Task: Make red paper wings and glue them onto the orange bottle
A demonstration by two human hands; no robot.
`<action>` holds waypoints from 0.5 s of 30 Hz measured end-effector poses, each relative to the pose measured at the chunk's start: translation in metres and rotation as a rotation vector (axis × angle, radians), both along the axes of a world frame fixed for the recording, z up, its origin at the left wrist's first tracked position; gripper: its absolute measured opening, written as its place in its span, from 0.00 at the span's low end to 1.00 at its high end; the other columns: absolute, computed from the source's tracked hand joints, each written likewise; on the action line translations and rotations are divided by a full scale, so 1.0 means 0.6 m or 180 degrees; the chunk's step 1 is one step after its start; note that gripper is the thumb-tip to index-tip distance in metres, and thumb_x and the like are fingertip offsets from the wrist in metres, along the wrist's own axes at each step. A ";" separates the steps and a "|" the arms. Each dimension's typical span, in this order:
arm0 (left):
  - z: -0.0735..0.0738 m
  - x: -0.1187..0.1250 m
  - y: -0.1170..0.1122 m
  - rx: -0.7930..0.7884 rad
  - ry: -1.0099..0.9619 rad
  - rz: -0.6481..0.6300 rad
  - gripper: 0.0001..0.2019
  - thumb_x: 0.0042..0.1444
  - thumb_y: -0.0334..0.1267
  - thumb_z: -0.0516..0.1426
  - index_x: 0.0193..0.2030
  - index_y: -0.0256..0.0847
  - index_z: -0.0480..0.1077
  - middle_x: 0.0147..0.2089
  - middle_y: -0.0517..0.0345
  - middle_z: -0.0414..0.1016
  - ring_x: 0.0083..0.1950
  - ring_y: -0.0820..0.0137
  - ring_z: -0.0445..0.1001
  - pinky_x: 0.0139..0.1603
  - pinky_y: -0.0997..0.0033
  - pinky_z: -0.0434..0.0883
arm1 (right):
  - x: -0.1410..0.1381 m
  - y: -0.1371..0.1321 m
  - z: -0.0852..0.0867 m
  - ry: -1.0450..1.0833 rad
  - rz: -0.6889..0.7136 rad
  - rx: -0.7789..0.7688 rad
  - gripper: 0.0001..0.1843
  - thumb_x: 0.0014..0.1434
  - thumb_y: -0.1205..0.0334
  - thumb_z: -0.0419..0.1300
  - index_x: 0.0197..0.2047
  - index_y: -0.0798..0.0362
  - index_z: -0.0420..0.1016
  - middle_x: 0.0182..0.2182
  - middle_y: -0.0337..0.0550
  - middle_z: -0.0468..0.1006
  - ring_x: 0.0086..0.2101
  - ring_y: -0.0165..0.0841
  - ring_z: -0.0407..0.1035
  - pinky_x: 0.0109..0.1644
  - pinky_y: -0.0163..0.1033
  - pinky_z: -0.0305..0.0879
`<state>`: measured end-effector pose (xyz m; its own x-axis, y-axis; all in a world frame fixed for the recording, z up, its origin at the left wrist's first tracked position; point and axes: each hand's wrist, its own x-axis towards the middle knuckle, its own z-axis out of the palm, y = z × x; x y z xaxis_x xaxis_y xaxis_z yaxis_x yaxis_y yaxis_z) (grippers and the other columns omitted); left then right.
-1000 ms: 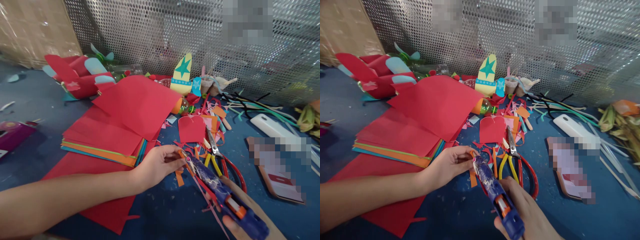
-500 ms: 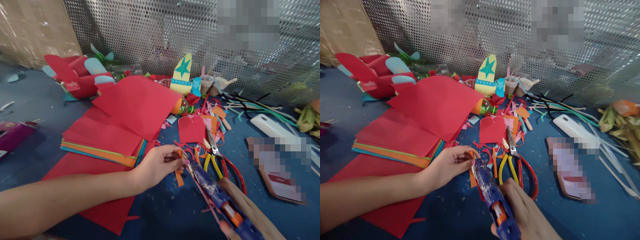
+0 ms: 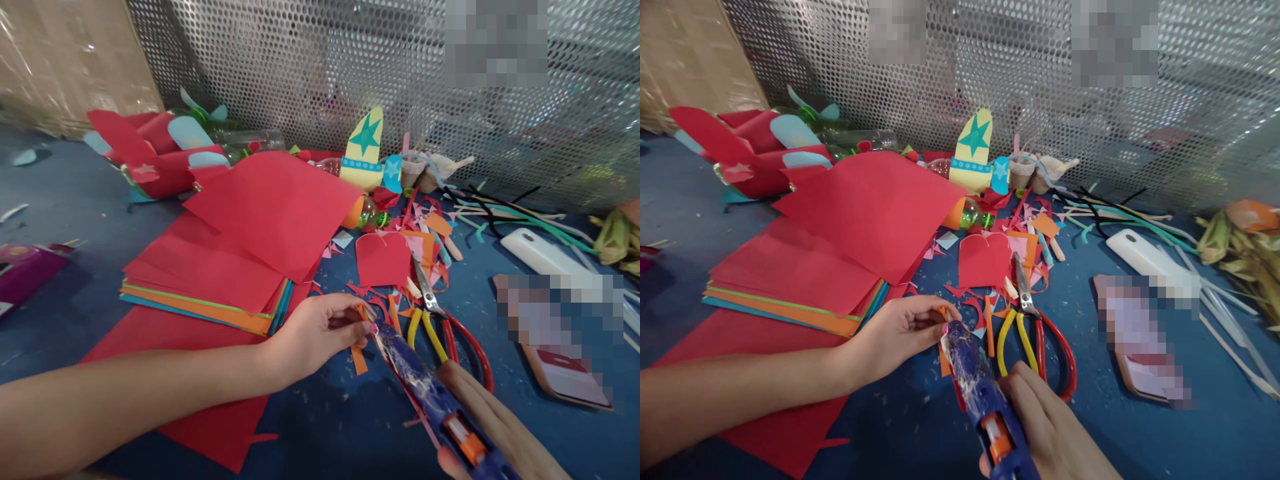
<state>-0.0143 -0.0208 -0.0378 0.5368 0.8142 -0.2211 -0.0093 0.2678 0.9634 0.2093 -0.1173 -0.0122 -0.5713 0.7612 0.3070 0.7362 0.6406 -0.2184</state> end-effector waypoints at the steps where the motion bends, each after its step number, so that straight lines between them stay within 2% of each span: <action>1: -0.001 0.000 0.000 0.0021 0.0000 0.0000 0.06 0.53 0.37 0.60 0.34 0.36 0.71 0.29 0.59 0.73 0.33 0.71 0.73 0.39 0.72 0.71 | 0.000 0.000 0.000 -0.0001 0.0034 0.0005 0.11 0.62 0.57 0.54 0.43 0.47 0.77 0.40 0.43 0.81 0.46 0.40 0.74 0.48 0.36 0.73; 7: -0.005 0.000 0.000 -0.0005 0.0106 0.0094 0.05 0.54 0.36 0.59 0.35 0.37 0.72 0.30 0.59 0.74 0.33 0.71 0.74 0.39 0.72 0.72 | 0.015 -0.009 -0.014 0.0059 -0.0059 -0.0087 0.18 0.60 0.56 0.56 0.52 0.49 0.72 0.44 0.45 0.80 0.46 0.41 0.74 0.45 0.36 0.74; 11: -0.002 0.001 0.001 -0.0024 0.0117 0.0115 0.05 0.53 0.36 0.59 0.35 0.37 0.72 0.30 0.59 0.74 0.33 0.71 0.74 0.38 0.72 0.73 | 0.018 -0.011 -0.016 0.0030 -0.0019 -0.0073 0.16 0.60 0.57 0.56 0.51 0.49 0.73 0.44 0.45 0.80 0.46 0.41 0.74 0.46 0.36 0.74; 15: 0.001 0.000 -0.001 0.0048 0.0089 -0.0033 0.06 0.53 0.38 0.59 0.33 0.36 0.71 0.29 0.59 0.73 0.33 0.71 0.73 0.39 0.72 0.71 | 0.010 -0.005 -0.005 -0.0002 0.0068 -0.0042 0.14 0.62 0.57 0.54 0.49 0.47 0.73 0.43 0.44 0.80 0.47 0.40 0.74 0.46 0.36 0.73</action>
